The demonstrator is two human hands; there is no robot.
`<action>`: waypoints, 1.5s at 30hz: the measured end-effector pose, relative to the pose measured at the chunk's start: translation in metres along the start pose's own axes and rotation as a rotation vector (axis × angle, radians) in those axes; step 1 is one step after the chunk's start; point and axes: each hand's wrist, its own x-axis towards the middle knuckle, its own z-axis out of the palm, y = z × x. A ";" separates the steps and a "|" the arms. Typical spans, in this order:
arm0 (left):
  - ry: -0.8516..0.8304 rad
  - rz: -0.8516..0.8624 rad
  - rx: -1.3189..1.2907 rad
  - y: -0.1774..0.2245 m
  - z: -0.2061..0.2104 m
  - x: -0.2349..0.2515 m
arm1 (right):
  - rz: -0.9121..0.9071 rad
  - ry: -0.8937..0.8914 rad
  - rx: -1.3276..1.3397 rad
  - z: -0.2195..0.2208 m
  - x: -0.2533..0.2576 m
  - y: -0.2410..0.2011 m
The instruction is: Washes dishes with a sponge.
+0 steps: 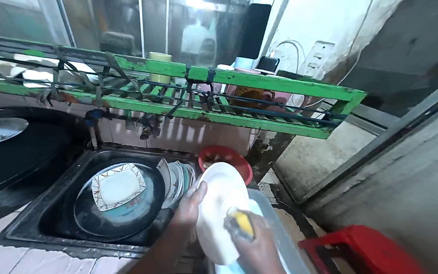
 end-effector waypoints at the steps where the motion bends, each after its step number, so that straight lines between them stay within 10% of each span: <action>1: -0.044 0.005 0.011 -0.005 0.000 -0.005 | 0.058 0.055 -0.052 -0.001 0.010 0.007; 8: -0.096 -0.113 0.046 -0.035 0.031 -0.027 | 0.168 0.219 0.509 0.021 0.028 -0.053; 15: -0.136 0.457 0.228 -0.026 0.002 -0.016 | 0.464 0.422 1.147 -0.030 0.064 0.002; 19: 0.097 -0.046 -0.019 -0.010 -0.007 0.015 | 0.232 0.476 1.450 -0.067 0.059 -0.004; 22: 0.099 -0.259 -0.448 0.002 -0.005 0.027 | 0.144 0.133 1.635 -0.084 0.042 0.029; 24: 0.102 -0.207 -0.507 0.007 0.001 0.026 | 0.206 -0.091 1.474 -0.087 0.027 0.051; 28: -0.156 -0.287 -0.111 -0.010 0.020 0.016 | 0.581 0.106 0.525 -0.062 0.010 0.019; 34: -0.418 -0.296 0.535 -0.040 0.052 -0.012 | -0.020 0.185 0.139 -0.052 -0.003 -0.037; 39: -0.551 -0.270 0.643 -0.053 0.044 -0.026 | 0.626 0.303 0.232 -0.079 0.006 0.017; 45: -0.568 -0.246 0.680 -0.050 0.046 -0.024 | -0.122 0.099 0.038 -0.051 -0.025 -0.034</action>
